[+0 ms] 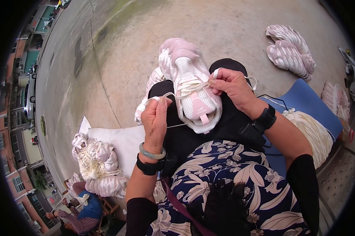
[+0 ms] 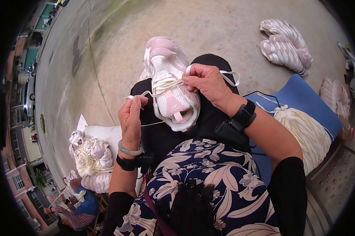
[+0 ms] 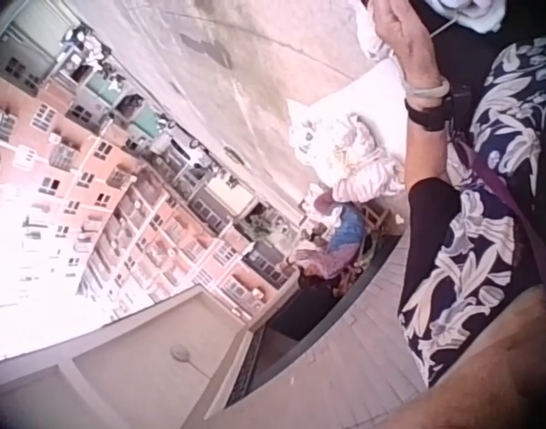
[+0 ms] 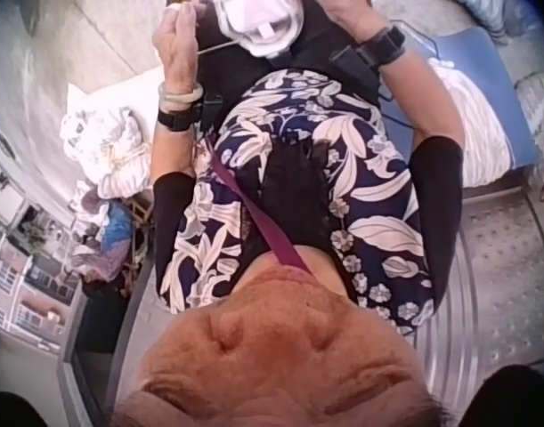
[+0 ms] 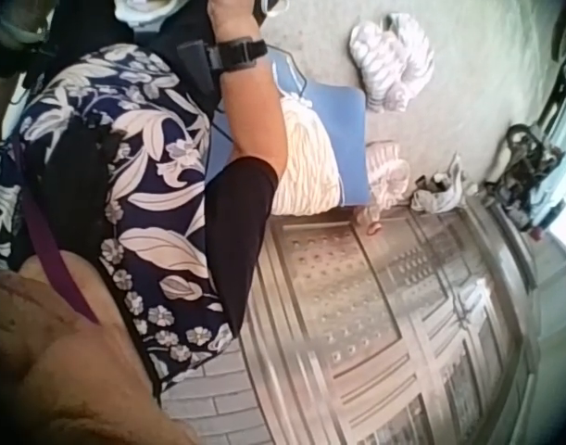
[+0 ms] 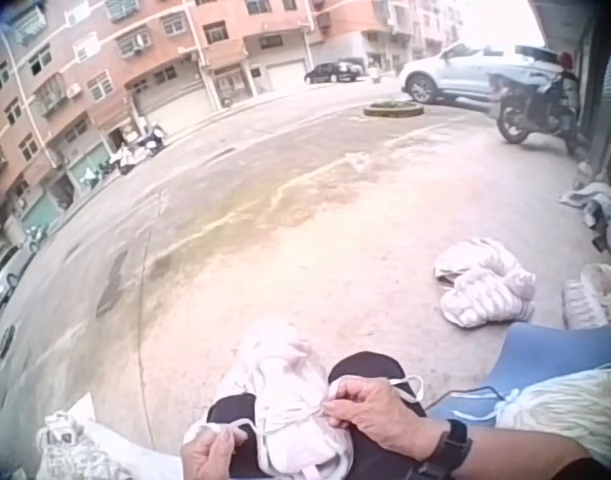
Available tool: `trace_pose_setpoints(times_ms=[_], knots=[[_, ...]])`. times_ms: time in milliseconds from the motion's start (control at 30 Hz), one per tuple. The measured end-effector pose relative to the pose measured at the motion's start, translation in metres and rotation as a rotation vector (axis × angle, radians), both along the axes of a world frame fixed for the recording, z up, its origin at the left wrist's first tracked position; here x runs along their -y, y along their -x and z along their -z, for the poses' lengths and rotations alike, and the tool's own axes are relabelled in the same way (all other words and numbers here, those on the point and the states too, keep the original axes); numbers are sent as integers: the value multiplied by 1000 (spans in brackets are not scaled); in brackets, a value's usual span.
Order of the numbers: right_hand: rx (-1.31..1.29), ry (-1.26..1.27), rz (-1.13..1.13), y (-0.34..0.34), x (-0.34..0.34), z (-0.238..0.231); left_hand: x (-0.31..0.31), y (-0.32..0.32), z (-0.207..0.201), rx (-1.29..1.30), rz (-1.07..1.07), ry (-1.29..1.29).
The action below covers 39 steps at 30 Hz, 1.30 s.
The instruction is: The recorder is lacing white and pink athletic shoes while sitting outdoors.
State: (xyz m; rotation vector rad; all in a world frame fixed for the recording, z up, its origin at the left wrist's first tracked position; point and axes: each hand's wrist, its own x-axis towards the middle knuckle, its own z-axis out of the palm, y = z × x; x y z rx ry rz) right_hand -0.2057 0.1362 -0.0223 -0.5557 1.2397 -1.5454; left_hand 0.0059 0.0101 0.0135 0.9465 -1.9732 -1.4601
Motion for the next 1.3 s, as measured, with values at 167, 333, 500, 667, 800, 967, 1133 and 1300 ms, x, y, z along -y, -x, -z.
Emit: trace_pose_setpoints(times_ms=[167, 333, 500, 667, 800, 967, 1133, 1300], knots=[[-19, -5, 24, -3, 0, -1, -4, -10, 4, 69, -32, 149], [-58, -6, 31, -5, -1, -1, -11, -11, 7, -1, -121, -189], [-60, 15, 60, -6, -2, 0, -10, -10, 3, -88, -116, -447], [-40, 19, 96, -8, 0, -2, -8, -12, 6, -146, -126, -544], [-120, 0, 53, -9, 0, -2, -8, -12, 7, -179, -94, -539], [-236, -13, 49, -8, 0, -6, -7, -14, 8, -140, -30, -540], [-474, 3, 34, -10, 3, -10, -7, -16, 8, -104, 32, -564], [-1150, 261, 65, -16, 12, -11, -5, -14, 11, -118, 16, -562]])
